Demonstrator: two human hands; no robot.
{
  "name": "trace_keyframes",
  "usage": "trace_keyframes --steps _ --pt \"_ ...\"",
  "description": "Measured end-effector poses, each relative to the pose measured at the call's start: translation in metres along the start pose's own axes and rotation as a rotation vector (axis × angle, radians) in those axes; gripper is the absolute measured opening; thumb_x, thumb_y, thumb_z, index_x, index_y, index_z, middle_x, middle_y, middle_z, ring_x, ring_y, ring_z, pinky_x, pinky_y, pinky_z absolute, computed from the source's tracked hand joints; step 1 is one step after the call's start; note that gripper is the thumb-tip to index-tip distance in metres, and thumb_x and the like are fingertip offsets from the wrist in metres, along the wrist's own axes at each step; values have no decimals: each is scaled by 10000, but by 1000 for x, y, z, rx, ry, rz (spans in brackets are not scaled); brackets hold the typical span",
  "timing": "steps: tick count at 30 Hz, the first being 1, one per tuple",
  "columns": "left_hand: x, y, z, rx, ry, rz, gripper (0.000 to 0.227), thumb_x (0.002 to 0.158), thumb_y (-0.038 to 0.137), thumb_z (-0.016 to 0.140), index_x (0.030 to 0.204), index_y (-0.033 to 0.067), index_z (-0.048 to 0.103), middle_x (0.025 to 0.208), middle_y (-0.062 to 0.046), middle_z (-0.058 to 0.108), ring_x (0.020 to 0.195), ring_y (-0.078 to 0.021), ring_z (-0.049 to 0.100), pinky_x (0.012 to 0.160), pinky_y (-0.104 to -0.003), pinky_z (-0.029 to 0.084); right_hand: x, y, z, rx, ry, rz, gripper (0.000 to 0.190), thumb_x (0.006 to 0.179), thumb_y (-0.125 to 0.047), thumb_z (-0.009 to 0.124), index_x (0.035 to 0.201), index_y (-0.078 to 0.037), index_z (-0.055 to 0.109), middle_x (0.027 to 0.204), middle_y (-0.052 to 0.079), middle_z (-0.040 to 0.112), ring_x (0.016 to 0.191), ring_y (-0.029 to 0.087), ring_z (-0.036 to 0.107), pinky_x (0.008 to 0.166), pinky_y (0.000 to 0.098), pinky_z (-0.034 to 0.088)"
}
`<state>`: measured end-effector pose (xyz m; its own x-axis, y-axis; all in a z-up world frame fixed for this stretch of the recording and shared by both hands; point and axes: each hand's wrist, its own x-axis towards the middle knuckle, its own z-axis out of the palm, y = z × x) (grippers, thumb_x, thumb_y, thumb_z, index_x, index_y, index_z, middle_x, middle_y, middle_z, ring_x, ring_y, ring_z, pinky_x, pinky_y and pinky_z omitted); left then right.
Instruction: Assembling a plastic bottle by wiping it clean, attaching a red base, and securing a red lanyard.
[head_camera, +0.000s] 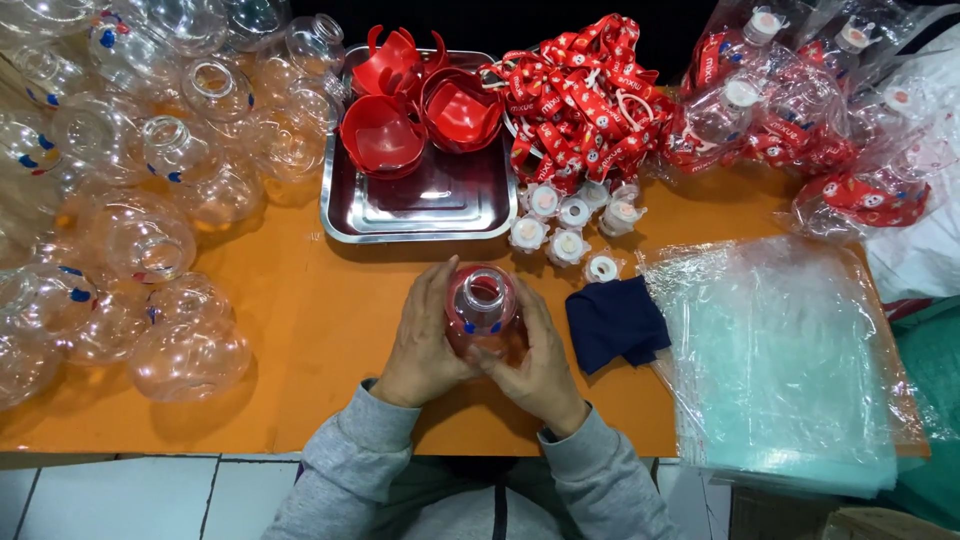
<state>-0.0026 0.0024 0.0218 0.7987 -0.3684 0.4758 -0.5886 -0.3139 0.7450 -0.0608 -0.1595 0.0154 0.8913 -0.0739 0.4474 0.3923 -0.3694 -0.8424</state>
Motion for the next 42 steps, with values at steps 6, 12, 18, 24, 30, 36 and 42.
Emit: trace_keyframes --steps 6,12,18,24,30,36,42 --pt "-2 -14 0 -60 31 61 1467 412 657 944 1568 29 294 1411 -264 488 1301 -481 476 1128 -594 337 -2 -6 -9 83 -18 90 695 1017 -387 502 1537 45 338 1451 286 435 1374 473 449 1102 566 420" --pt "2 -22 -15 -221 139 -48 1108 814 874 307 1544 43 343 1468 -228 459 1394 -428 430 1164 -547 300 1 -9 -25 -68 56 174 513 1059 -297 477 1466 14 480 1321 223 531 1296 417 549 1020 477 517" --pt "30 0 -38 -253 79 -47 731 995 576 259 1374 49 594 1262 -176 628 1230 -373 607 1082 -497 424 35 -33 -59 -288 81 171 343 955 -257 699 1215 -34 700 1098 183 687 1037 362 715 806 416 615" --pt "79 15 -41 -211 4 -3 518 1045 437 360 1245 87 685 1094 -126 720 1085 -323 698 969 -449 513 98 -4 -105 -491 90 88 290 887 -275 796 1091 -76 744 900 125 721 886 324 736 711 356 615" --pt "132 5 -19 -177 -83 7 386 1046 385 506 1149 82 722 997 -147 732 1003 -364 708 896 -464 548 183 65 -132 -615 121 139 216 893 -340 754 1034 -178 780 859 45 753 853 229 745 728 356 598" --pt "181 -8 15 -81 -200 186 383 951 296 660 1159 -24 683 1013 -252 717 1014 -448 688 883 -519 548 244 108 -134 -735 163 271 184 849 -332 720 968 -204 777 843 4 760 853 224 754 755 404 597" --pt "222 -19 45 -35 -332 156 506 897 212 663 1294 -93 596 1181 -324 663 1141 -493 630 959 -556 516 279 99 -120 -795 190 425 348 869 -457 687 907 -127 791 811 105 752 955 389 720 842 493 547"
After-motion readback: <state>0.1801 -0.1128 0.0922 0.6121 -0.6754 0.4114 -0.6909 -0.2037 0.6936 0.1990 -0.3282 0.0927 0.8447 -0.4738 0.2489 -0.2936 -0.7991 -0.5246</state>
